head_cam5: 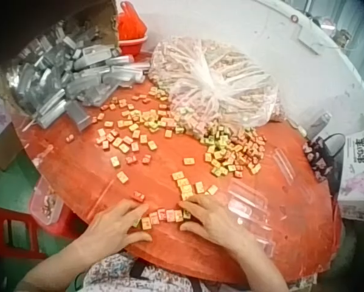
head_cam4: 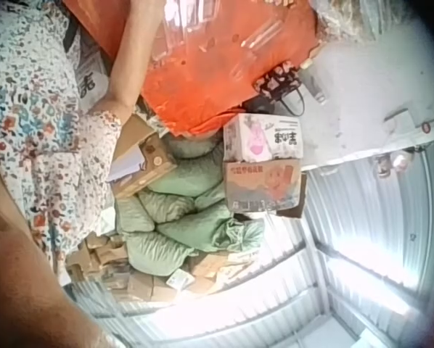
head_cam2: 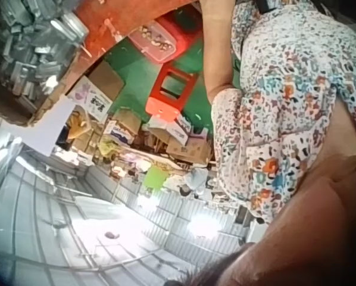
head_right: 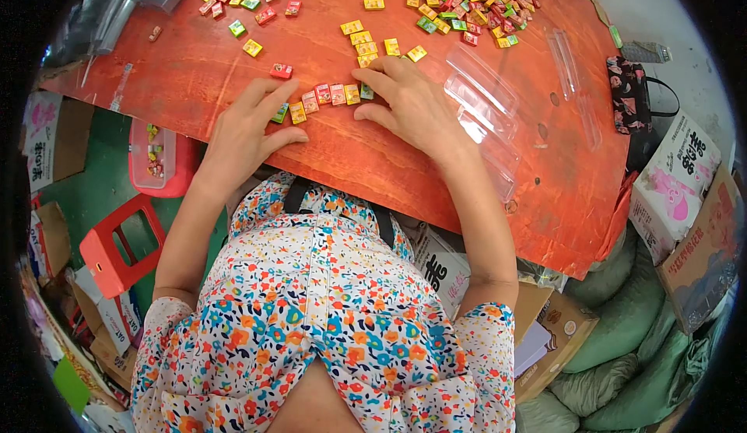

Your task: Sorting small colored toy tiles into plastic sleeves and placing the finished sets into a cardboard box.

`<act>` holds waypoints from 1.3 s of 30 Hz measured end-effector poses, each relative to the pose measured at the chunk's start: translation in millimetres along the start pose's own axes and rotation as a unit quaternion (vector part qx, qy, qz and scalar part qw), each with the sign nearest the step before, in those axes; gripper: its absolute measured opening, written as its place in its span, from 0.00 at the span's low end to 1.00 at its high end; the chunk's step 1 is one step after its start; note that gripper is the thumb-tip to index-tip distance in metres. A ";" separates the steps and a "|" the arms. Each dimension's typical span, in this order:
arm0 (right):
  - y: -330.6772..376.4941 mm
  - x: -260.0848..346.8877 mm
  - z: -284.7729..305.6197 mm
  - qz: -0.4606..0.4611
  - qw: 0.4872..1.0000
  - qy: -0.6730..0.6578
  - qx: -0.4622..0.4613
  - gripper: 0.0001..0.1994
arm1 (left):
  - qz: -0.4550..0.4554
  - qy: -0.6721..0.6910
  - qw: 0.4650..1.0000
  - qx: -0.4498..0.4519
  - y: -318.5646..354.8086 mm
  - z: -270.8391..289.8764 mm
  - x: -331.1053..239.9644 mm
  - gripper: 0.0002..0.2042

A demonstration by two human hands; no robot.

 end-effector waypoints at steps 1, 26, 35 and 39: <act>-0.7 0.4 -1.3 -0.013 1.000 -0.009 0.006 0.24 | -0.001 -0.010 1.000 -0.009 -0.7 -4.0 -1.9 0.28; 46.9 4.3 19.4 -0.096 0.971 0.152 -0.158 0.13 | -0.120 -0.025 0.992 -0.027 -65.2 -35.4 -73.5 0.11; 100.3 -68.8 65.6 -0.220 0.949 0.192 -0.118 0.15 | -0.244 -0.033 0.969 0.002 -159.4 -109.3 -127.8 0.12; 102.5 -79.1 64.9 -0.242 0.949 0.173 -0.107 0.16 | -0.247 -0.048 0.967 0.040 -168.6 -118.0 -124.7 0.12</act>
Point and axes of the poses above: each hand's wrist, its own y-axis away from the middle knuckle, its own z-axis out of the back of the hand, x = y × z, the point moved 3 cm from there along -y, towards the middle knuckle, and after that the axes turned 11 degrees about z, right-handed, at the moved point
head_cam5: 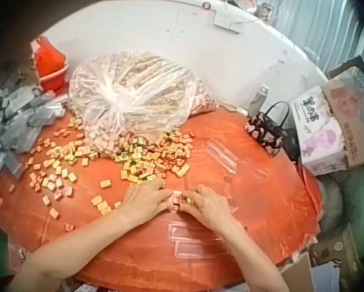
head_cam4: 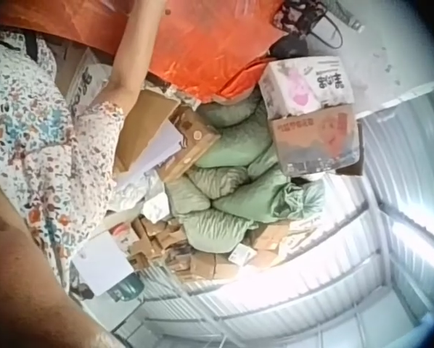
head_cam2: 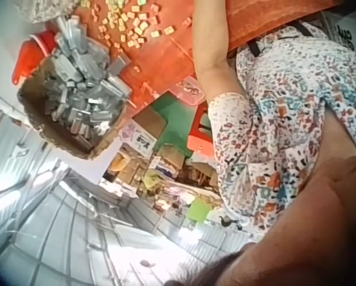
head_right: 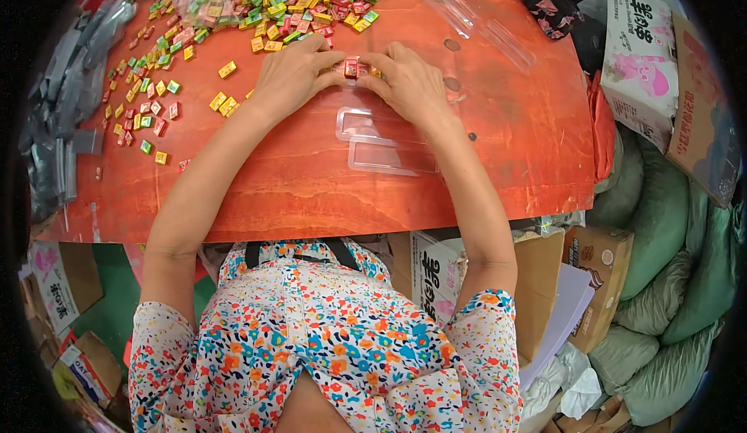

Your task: Sorting small colored toy tiles into plastic sleeves and placing the finished sets into a cardboard box.

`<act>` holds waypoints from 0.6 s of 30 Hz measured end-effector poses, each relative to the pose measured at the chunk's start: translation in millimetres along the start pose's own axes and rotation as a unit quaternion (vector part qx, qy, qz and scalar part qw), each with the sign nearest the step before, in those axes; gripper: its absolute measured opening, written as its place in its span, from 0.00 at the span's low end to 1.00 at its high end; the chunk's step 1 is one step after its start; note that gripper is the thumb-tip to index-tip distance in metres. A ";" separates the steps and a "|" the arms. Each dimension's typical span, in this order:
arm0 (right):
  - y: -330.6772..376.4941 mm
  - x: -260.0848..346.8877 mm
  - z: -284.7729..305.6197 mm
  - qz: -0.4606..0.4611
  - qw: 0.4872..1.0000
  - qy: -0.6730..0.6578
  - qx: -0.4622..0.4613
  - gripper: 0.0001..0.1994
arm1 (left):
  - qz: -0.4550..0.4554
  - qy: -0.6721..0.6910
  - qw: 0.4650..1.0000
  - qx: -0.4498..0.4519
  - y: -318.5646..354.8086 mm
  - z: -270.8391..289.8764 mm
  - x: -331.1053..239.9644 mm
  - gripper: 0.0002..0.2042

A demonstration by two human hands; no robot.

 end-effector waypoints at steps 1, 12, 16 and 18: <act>1.0 -1.5 0.8 -0.008 1.000 -0.011 0.001 0.16 | -0.004 0.006 1.000 0.006 -0.1 -0.8 1.3 0.12; 16.5 -0.6 -3.7 0.036 0.995 0.027 -0.085 0.22 | -0.105 -0.049 0.992 -0.044 36.0 0.1 11.4 0.35; 16.3 3.8 -20.2 0.121 0.992 0.023 -0.024 0.31 | -0.105 -0.114 0.988 0.005 37.4 -2.3 7.2 0.44; 17.9 1.9 -25.7 0.092 0.992 0.064 0.053 0.33 | -0.102 -0.120 0.987 0.011 38.6 -5.0 7.6 0.44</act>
Point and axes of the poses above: each hand's wrist, its own y-axis away from the middle knuckle, its own z-axis out of the back of the hand, x = y × z, the point moved 3 cm from there along -y, towards the middle knuckle, and after that the axes turned 11 degrees about z, right-handed, at the moved point
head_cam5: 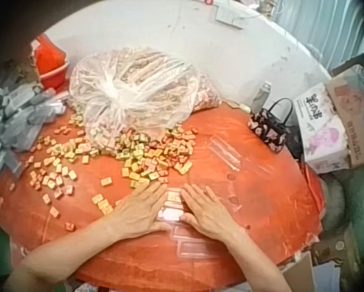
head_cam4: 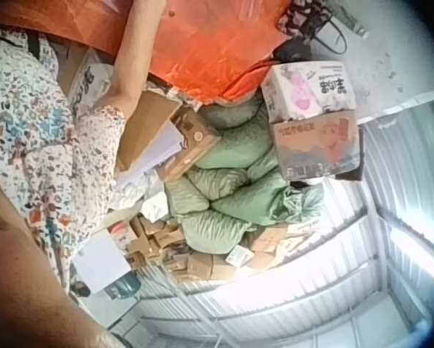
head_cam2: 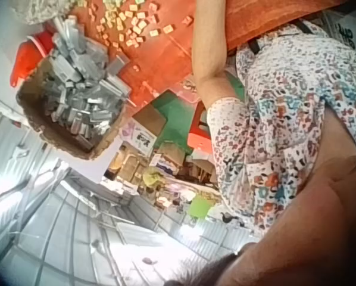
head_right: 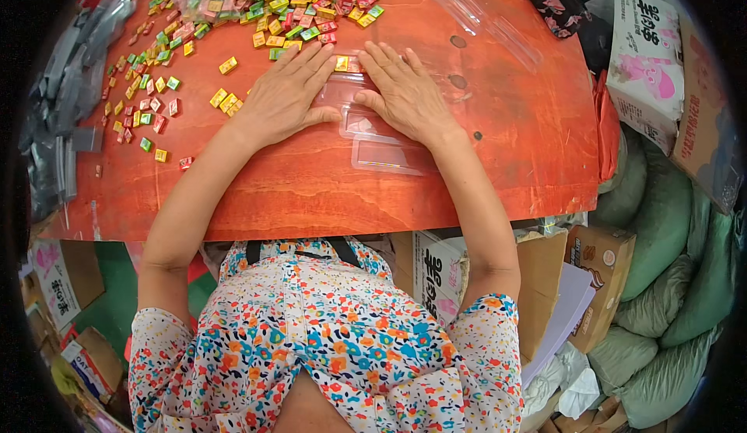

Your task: Sorting small colored toy tiles into plastic sleeves and placing the finished sets into a cardboard box.

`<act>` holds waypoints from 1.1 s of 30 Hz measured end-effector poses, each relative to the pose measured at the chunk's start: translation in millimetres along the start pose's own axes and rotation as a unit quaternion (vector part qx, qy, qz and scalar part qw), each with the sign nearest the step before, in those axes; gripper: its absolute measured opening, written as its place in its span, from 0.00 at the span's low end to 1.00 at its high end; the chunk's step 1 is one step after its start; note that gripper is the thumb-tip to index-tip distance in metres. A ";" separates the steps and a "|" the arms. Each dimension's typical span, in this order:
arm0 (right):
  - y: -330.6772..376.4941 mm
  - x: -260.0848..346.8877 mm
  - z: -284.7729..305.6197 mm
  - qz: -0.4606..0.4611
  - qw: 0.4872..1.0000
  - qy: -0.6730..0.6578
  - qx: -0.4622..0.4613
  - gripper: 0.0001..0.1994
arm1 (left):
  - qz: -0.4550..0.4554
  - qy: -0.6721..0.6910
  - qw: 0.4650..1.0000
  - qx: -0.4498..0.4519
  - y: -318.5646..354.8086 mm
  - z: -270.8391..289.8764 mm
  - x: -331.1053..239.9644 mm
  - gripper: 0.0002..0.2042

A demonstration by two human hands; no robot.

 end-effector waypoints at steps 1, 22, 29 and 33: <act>0.7 0.4 -0.9 0.002 1.000 0.000 0.001 0.33 | 0.000 -0.005 1.000 0.007 0.9 -1.6 -0.6 0.45; -3.4 -10.9 24.0 -0.027 0.986 -0.165 -0.002 0.33 | 0.060 0.040 0.997 -0.030 22.6 15.2 1.9 0.47; -80.4 62.1 10.9 0.049 0.991 -0.121 0.034 0.33 | 0.271 -0.105 0.956 -0.041 102.3 53.4 74.1 0.40; -130.9 79.5 -17.5 0.017 0.996 0.063 0.065 0.35 | 0.366 -0.146 0.918 -0.052 152.9 56.7 112.8 0.35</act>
Point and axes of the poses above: each hand's wrist, its own y-axis away from the middle knuckle, its own z-axis out of the back of the hand, x = y × z, the point moved 3 cm from there along -y, towards the middle knuckle, and after that the axes turned 11 degrees about z, right-handed, at the moved point
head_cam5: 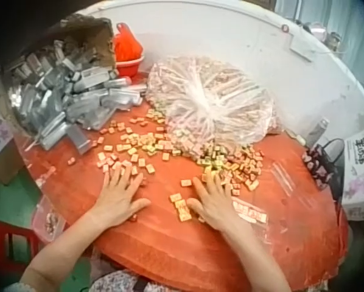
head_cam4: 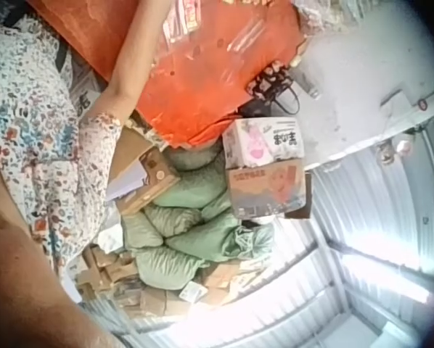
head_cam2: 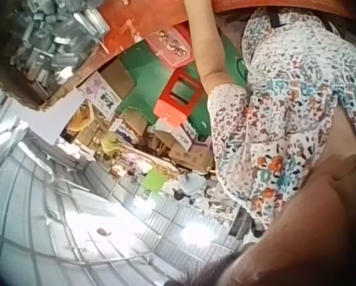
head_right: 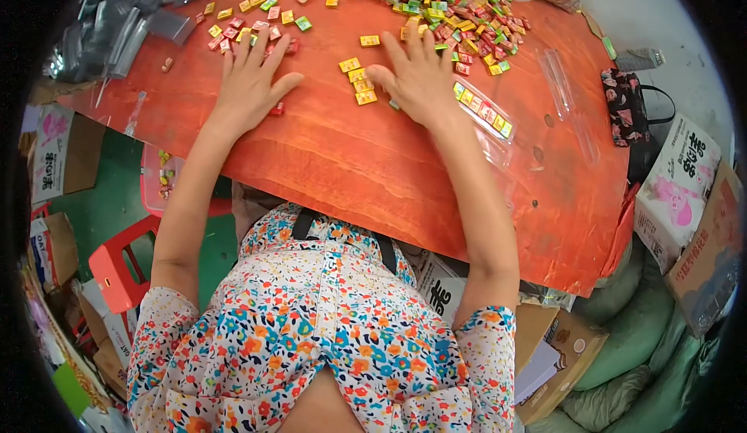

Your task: Sorting small colored toy tiles into plastic sleeves and placing the finished sets into a cardboard box.

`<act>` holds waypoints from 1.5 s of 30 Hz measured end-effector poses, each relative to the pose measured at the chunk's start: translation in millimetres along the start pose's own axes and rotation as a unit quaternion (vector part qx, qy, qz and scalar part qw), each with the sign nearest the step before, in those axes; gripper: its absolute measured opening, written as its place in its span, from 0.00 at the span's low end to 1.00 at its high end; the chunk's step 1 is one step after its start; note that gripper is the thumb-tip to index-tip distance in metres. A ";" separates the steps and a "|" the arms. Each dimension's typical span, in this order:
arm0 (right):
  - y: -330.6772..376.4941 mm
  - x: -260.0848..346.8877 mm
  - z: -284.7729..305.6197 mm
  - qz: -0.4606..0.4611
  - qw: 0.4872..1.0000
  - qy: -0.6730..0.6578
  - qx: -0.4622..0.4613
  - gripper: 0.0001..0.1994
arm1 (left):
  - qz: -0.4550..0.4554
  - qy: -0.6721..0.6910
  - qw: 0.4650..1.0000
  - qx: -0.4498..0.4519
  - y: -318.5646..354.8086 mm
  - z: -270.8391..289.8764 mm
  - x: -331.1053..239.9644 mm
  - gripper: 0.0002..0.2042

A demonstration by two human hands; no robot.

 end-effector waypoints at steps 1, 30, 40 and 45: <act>-5.9 10.3 -2.4 0.005 1.000 0.001 0.001 0.35 | 0.006 0.000 1.000 0.000 2.8 0.4 7.7 0.35; 33.5 131.9 32.9 0.179 0.934 -0.236 -0.202 0.11 | -0.055 0.179 0.982 0.003 45.0 57.1 -9.6 0.13; 30.9 154.8 20.0 0.237 0.938 -0.172 -0.184 0.12 | 0.012 0.217 0.976 0.022 54.8 69.8 -0.9 0.11; 58.1 130.8 22.1 0.217 0.943 -0.194 -0.159 0.12 | 0.029 0.218 0.975 0.026 72.9 63.3 -18.1 0.09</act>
Point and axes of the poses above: each hand's wrist, its own y-axis away from the middle knuckle, its own z-axis out of the back of the hand, x = y × z, the point moved 3 cm from there along -y, towards the middle knuckle, and after that the axes turned 11 degrees about z, right-handed, at the moved point
